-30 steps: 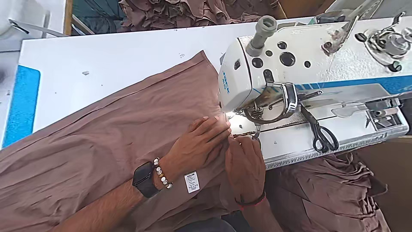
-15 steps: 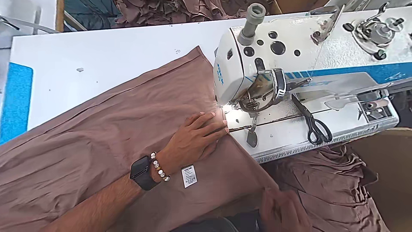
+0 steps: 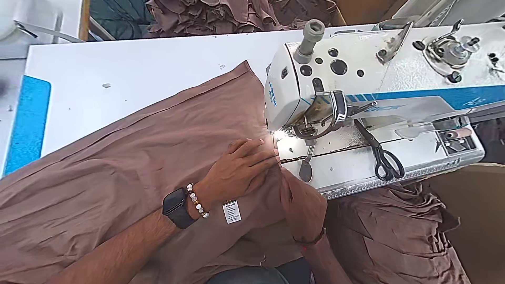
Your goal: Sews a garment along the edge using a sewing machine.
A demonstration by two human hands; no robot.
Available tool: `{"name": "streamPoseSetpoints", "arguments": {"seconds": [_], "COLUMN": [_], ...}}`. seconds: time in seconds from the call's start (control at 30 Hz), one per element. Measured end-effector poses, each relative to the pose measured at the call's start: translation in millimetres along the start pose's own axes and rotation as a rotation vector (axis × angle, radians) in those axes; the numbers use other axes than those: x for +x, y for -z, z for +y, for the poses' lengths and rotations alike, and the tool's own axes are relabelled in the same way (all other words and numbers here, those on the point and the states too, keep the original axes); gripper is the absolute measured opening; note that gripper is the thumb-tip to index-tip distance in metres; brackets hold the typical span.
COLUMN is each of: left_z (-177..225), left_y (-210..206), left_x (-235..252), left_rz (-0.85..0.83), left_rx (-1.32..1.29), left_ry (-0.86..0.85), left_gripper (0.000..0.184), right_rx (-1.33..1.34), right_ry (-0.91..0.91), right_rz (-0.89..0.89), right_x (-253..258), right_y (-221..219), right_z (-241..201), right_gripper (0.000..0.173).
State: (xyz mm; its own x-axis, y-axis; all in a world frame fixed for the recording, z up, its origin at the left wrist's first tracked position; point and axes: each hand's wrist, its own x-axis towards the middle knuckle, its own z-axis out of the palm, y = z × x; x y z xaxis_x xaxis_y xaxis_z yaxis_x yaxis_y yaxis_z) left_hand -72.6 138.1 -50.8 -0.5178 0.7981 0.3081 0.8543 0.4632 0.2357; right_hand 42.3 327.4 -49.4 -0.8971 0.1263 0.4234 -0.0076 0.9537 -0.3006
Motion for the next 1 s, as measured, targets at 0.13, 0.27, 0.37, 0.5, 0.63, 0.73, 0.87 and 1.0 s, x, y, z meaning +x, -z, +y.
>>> {"name": "streamPoseSetpoints", "arguments": {"seconds": [0.13,0.27,0.37,0.5,0.63,0.73,0.87,1.0], "left_z": [-0.4,-0.4,-2.0,-15.1,-40.7,-69.0,-98.2,-37.3], "left_y": [1.5,3.4,3.3,4.6,9.9,15.8,24.8,50.3], "left_x": [0.7,0.6,3.0,13.0,25.0,37.4,53.2,28.5], "left_rz": [-0.013,-0.02,-0.021,0.007,0.041,0.065,0.039,-0.106], "left_rx": [-0.018,-0.002,0.017,0.04,0.068,0.073,0.103,0.298], "left_ry": [-0.028,-0.019,0.003,0.023,-0.048,-0.165,-0.299,0.118], "left_gripper": [0.038,0.038,0.039,0.037,0.033,0.03,0.03,0.033], "right_rx": [-0.069,-0.103,-0.1,-0.12,-0.147,-0.178,-0.235,-0.217], "right_ry": [0.056,0.086,0.095,0.079,0.063,0.047,-0.003,-0.063], "right_rz": [-0.093,-0.172,-0.185,-0.189,-0.201,-0.196,-0.171,-0.124], "right_x": [-2.1,-0.4,3.9,25.7,47.9,60.2,69.9,70.5], "right_y": [8.2,16.5,16.1,7.4,-2.9,-10.0,-22.1,-26.4], "right_z": [-1.3,0.7,2.7,0.8,-4.1,-8.8,-18.8,-23.7], "right_gripper": [0.032,0.036,0.038,0.037,0.037,0.037,0.036,0.034]}}
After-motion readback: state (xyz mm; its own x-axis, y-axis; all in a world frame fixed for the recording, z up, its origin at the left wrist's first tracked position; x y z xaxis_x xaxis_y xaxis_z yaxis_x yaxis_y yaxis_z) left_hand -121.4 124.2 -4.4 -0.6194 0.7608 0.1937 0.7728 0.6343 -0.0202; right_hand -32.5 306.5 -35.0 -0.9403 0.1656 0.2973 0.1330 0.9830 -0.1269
